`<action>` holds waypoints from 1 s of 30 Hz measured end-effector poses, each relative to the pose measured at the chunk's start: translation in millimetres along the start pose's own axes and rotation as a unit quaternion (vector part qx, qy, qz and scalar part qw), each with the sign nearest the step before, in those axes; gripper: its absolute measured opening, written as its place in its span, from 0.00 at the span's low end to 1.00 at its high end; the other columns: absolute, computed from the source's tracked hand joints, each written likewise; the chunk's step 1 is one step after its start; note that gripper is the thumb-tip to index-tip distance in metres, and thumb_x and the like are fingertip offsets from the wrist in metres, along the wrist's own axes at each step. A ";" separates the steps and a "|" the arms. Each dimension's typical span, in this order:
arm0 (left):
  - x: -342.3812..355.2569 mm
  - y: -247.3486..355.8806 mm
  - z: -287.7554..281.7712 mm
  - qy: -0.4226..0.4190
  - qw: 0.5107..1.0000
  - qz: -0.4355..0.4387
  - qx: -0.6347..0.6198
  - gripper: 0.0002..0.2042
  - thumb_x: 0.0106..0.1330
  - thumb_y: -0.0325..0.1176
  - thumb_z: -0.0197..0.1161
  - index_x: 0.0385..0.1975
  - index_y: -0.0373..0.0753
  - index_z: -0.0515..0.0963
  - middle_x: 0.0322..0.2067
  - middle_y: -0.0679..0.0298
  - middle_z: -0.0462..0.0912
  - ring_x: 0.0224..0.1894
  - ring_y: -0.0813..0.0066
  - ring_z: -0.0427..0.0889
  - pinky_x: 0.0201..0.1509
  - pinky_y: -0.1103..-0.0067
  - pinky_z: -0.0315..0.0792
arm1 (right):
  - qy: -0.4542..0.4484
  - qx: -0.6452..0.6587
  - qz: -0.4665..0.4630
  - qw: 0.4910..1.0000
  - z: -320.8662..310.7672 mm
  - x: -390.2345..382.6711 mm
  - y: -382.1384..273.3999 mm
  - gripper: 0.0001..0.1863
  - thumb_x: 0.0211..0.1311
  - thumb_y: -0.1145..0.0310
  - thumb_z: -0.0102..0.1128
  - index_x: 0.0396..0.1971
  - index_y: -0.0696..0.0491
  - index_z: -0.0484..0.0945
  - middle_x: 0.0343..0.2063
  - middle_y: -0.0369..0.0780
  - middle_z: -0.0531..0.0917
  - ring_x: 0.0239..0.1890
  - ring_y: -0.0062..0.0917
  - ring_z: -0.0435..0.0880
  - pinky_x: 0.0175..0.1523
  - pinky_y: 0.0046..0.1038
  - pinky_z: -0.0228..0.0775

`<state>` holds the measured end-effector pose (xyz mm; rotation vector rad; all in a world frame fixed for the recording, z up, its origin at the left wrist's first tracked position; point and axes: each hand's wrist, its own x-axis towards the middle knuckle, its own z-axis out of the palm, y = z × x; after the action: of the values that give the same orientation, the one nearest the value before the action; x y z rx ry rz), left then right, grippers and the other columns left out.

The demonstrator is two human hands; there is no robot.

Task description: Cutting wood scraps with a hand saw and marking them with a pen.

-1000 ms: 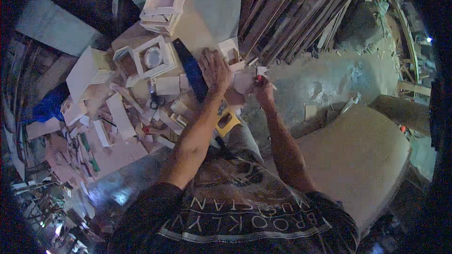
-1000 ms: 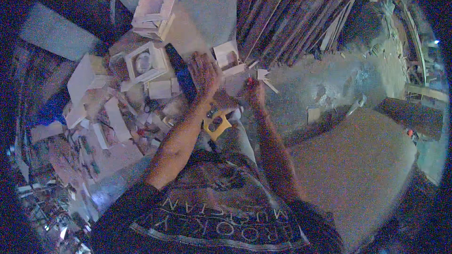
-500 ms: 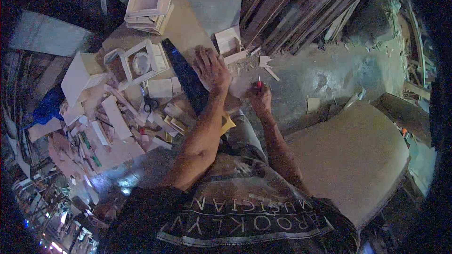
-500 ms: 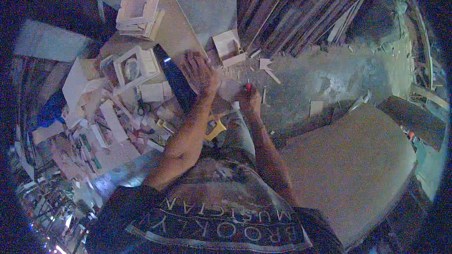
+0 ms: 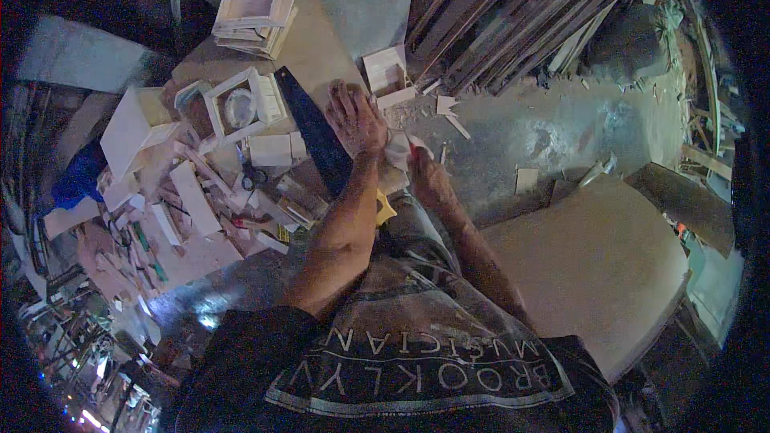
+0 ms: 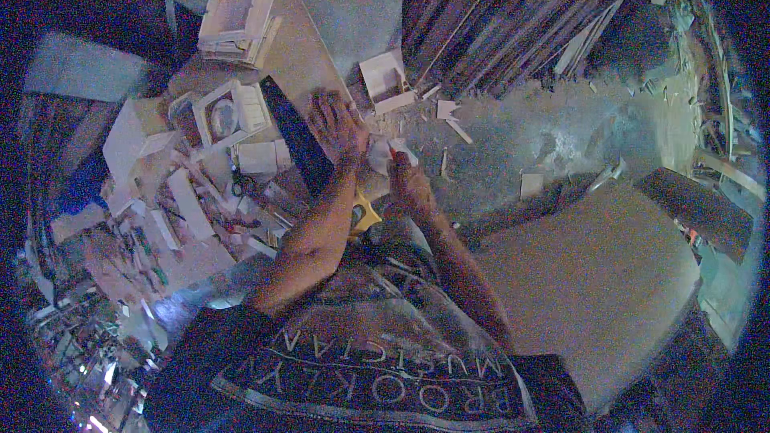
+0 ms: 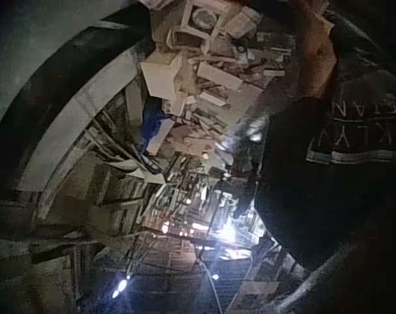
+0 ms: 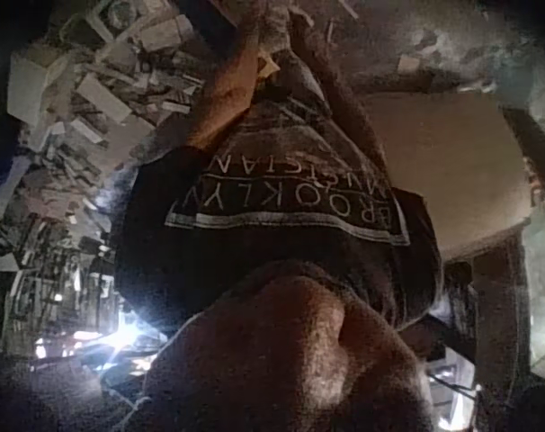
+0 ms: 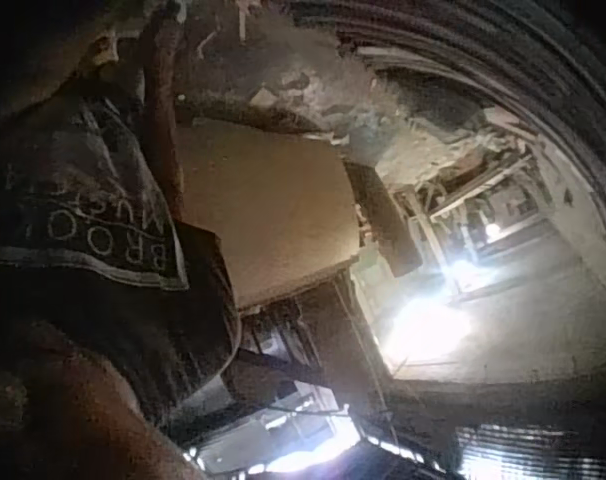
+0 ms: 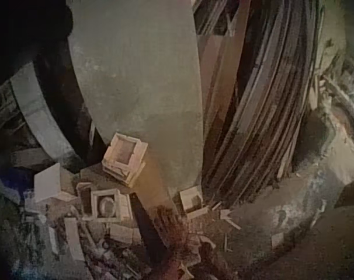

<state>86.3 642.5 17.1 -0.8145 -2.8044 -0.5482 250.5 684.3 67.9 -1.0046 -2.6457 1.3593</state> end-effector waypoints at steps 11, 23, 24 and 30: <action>0.5 -1.0 2.5 -0.020 1.000 -0.010 -0.015 0.20 0.61 0.38 0.55 0.52 0.40 0.69 0.63 0.54 0.60 0.68 0.53 0.54 0.67 0.55 0.48 | 0.110 -0.045 -0.172 0.978 37.2 -4.8 8.5 0.07 0.67 0.74 0.44 0.39 0.61 0.65 0.16 0.53 0.70 0.19 0.52 0.71 0.20 0.44 0.57; 1.9 1.3 -1.7 -0.073 0.997 -0.023 -0.027 0.21 0.62 0.40 0.53 0.55 0.42 0.67 0.65 0.55 0.55 0.70 0.53 0.49 0.68 0.53 0.46 | -0.064 -0.130 0.165 0.976 21.1 4.9 -36.2 0.12 0.63 0.65 0.47 0.37 0.59 0.63 0.25 0.52 0.80 0.29 0.47 0.82 0.30 0.46 0.73; 1.7 3.6 -0.4 -0.073 0.997 -0.021 -0.017 0.21 0.62 0.40 0.53 0.55 0.42 0.66 0.65 0.55 0.55 0.70 0.53 0.49 0.68 0.54 0.46 | -0.061 -0.133 0.168 0.975 22.9 5.0 -29.4 0.12 0.63 0.65 0.47 0.37 0.59 0.63 0.25 0.52 0.80 0.29 0.47 0.82 0.30 0.46 0.73; 3.7 -3.8 -8.5 -0.073 0.997 -0.025 -0.017 0.22 0.62 0.40 0.55 0.56 0.42 0.66 0.65 0.54 0.56 0.68 0.52 0.53 0.68 0.53 0.47 | 0.035 -0.220 -0.063 0.973 28.5 18.6 -28.4 0.10 0.67 0.69 0.43 0.30 0.61 0.66 0.15 0.44 0.66 0.14 0.45 0.70 0.17 0.43 0.60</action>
<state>81.6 638.0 24.8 -0.8254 -2.9641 -0.5670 212.5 661.7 65.7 -0.8677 -2.9611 0.7121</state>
